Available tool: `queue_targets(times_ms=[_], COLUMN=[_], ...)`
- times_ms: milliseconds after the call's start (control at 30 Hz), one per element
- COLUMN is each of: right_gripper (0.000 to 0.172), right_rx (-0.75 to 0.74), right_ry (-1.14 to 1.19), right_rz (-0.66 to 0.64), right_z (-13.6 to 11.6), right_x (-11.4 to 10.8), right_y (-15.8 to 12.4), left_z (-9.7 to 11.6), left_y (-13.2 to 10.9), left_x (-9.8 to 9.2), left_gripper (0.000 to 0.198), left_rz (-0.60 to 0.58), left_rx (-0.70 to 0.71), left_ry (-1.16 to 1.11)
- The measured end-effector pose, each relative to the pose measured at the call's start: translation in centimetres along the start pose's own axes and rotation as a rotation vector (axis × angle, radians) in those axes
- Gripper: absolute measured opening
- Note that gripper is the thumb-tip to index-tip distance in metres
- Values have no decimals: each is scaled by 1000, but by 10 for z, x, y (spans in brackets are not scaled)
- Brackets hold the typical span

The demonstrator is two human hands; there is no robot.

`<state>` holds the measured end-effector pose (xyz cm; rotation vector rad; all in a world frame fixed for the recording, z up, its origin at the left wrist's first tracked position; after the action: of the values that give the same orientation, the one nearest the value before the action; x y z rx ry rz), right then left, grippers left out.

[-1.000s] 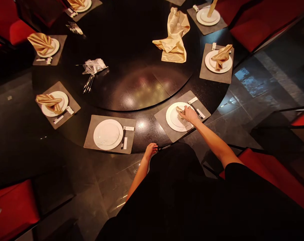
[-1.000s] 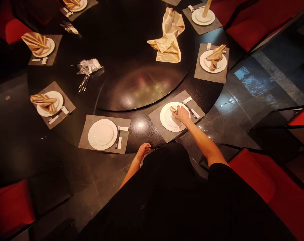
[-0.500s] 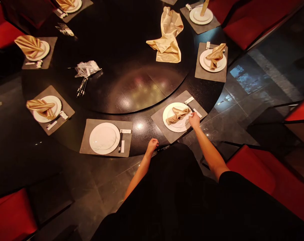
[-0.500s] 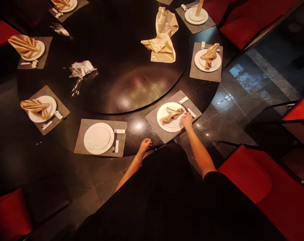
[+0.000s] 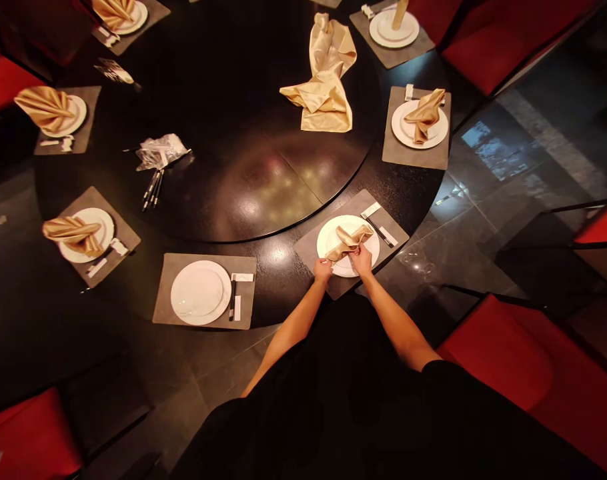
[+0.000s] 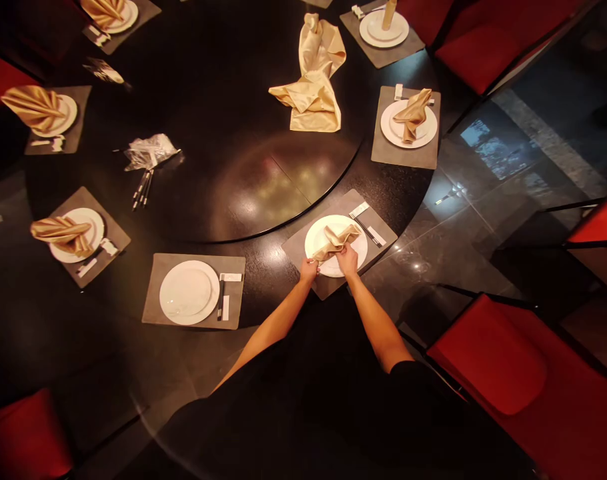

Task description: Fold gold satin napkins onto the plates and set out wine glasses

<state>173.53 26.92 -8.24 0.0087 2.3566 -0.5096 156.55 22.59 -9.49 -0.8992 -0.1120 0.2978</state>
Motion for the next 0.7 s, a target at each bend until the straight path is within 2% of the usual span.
queue_targets(times_ms=[100,200,267,367,400,467,533,600,700], right_gripper=[32,34,31,23,25,36,48,58,69], right_rx=[37,64,83,71,37,-110,-340,-553,-710], right_ry=[23,45,39,-14,-47,-124,-224,-379,-654], right_rz=[-23,-34,-35,55,109,184,162,65,-128], right_z=[-1,6,18,38,41,34,6,-36,-95], right_x=[1,-6,-23,-66,-82,-108,-118,-110,-69], right_y=[5,2,0,20,38,92,161,230,304], left_z=[3,14,18,6,-4,-27,-44,-46,-20], left_y=[2,-3,-8,-17,-19,-23,-24,-24,-22], left_x=[4,1,-11,-49,-66,-100,-124,-133,-118], left_gripper=[21,22,22,22,24,33,50,60,62], left_rz=[70,62,54,69,96,228,358,447,416], left_rx=[-55,-51,-49,-43,-45,-55,-82,-105,-77], left_ry=[66,82,78,43,20,-16,-67,-120,-181])
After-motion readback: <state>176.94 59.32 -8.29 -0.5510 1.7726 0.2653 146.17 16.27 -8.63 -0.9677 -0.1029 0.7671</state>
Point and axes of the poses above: each hand's wrist, its own y-axis towards the middle knuckle, its own x-axis out of the palm, z = x × y, the point moved 1 cm from there along y, towards the middle knuckle
